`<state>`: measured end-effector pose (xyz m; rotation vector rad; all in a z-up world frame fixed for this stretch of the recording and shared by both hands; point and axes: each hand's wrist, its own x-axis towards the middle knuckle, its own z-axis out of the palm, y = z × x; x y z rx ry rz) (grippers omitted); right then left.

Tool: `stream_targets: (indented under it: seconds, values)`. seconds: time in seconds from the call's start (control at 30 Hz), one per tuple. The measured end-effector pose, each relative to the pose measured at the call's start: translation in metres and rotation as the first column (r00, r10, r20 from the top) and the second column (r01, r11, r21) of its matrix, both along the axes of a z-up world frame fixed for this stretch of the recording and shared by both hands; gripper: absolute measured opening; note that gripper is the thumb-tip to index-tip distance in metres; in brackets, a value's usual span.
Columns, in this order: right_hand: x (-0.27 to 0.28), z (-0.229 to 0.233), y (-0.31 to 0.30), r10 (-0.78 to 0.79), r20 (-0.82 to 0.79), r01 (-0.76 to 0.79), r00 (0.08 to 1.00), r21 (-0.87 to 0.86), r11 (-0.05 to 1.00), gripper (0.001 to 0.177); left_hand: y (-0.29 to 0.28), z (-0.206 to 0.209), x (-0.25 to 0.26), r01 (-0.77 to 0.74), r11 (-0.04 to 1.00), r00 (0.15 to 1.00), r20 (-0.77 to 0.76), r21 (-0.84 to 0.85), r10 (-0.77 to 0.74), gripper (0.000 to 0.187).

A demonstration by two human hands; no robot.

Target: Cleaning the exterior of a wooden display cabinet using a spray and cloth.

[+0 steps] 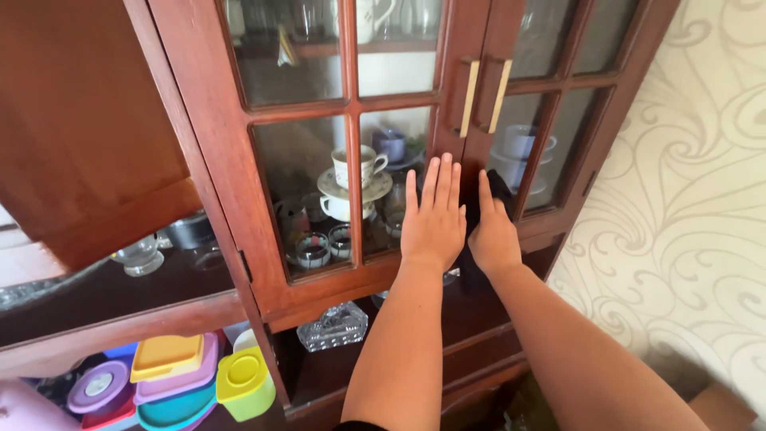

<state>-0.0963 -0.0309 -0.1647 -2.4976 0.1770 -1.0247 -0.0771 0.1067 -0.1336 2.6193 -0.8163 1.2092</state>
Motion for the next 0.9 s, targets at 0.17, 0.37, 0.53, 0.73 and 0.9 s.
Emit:
stream_targets:
  seconds: [0.17,0.37,0.53,0.73,0.9]
  values:
    - [0.001,0.022,-0.012,-0.015,0.148,0.011,0.989,0.027,1.0,0.088,0.001,0.015,-0.005,0.02,1.0,1.0,-0.002,-0.02,-0.02,0.07]
    - [-0.004,0.047,0.015,-0.037,0.231,-0.065,0.972,0.418,0.906,0.077,0.003,0.009,0.002,0.04,0.999,0.999,0.034,0.0,-0.04,0.07]
    - [0.06,0.033,0.029,-0.002,0.581,-0.202,0.814,0.286,0.937,0.082,0.009,0.008,0.017,-0.032,0.998,0.999,0.032,0.053,0.03,0.07]
    - [0.055,-0.039,0.057,0.041,0.321,-0.159,0.946,0.352,0.922,0.082,0.034,-0.032,0.039,-0.035,0.985,0.998,0.062,0.17,0.024,0.071]
    - [0.048,-0.088,0.042,0.027,0.087,-0.059,0.996,0.392,0.918,0.089,0.028,-0.012,0.026,0.01,0.991,0.996,-0.093,0.134,0.003,0.08]
